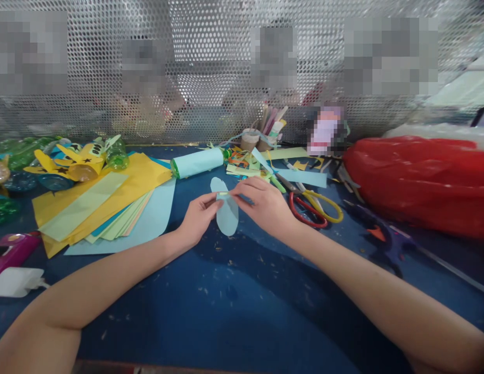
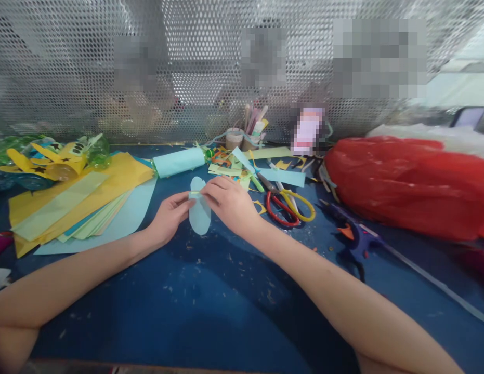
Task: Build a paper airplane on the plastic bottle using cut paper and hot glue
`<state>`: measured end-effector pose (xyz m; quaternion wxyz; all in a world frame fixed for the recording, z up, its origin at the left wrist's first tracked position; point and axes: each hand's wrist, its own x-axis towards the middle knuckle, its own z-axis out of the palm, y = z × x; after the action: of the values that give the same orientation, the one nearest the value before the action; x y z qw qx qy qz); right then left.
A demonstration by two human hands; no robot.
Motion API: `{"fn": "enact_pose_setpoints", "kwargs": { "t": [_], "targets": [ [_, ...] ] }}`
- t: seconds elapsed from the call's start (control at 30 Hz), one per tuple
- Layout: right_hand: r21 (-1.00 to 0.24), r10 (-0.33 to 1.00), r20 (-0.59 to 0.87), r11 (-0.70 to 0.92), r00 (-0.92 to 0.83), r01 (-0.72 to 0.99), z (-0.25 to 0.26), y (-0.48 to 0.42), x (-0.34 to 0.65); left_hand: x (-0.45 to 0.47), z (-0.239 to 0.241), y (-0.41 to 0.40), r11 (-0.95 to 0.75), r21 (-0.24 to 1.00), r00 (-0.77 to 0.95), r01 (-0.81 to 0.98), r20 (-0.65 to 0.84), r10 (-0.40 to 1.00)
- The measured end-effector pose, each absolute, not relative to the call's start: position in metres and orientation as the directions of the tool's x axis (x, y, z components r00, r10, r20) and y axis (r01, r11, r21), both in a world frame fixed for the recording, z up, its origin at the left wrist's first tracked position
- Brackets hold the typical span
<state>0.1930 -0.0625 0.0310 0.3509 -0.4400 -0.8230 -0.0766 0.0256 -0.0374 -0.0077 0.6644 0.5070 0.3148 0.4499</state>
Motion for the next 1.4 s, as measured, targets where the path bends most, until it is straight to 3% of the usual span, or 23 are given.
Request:
{"fn": "enact_pose_setpoints", "kwargs": {
  "t": [0.73, 0.9, 1.03, 1.1, 1.17, 1.4],
  "targets": [
    [-0.206, 0.662, 0.657, 0.618, -0.361, 0.759, 0.032, -0.063, 0.191, 0.026, -0.006, -0.039, 0.033, 0.954, 0.345, -0.297, 0.075, 0.936],
    [-0.428, 0.771, 0.616, 0.501, -0.163, 0.752, 0.038, -0.063, 0.193, 0.027, -0.004, -0.04, 0.042, 0.945, 0.325, -0.323, 0.069, 0.943],
    [-0.736, 0.909, 0.402, 0.391, -0.108, 0.554, 0.036, -0.056, 0.198, 0.026, -0.004, -0.04, 0.045, 0.935, 0.315, -0.353, 0.074, 0.946],
    [-0.82, 0.945, 0.29, 0.326, -0.149, 0.471, 0.034, -0.053, 0.199, 0.026, -0.006, -0.039, 0.04, 0.933, 0.321, -0.357, 0.082, 0.944],
    [-0.842, 0.955, 0.243, 0.294, -0.169, 0.452, 0.033, -0.052, 0.198, 0.026, -0.007, -0.039, 0.031, 0.936, 0.323, -0.351, 0.09, 0.942],
    [-0.844, 0.947, 0.287, 0.321, -0.144, 0.431, 0.036, -0.055, 0.196, 0.026, -0.005, -0.039, 0.019, 0.936, 0.317, -0.352, 0.1, 0.943]
  ]
}}
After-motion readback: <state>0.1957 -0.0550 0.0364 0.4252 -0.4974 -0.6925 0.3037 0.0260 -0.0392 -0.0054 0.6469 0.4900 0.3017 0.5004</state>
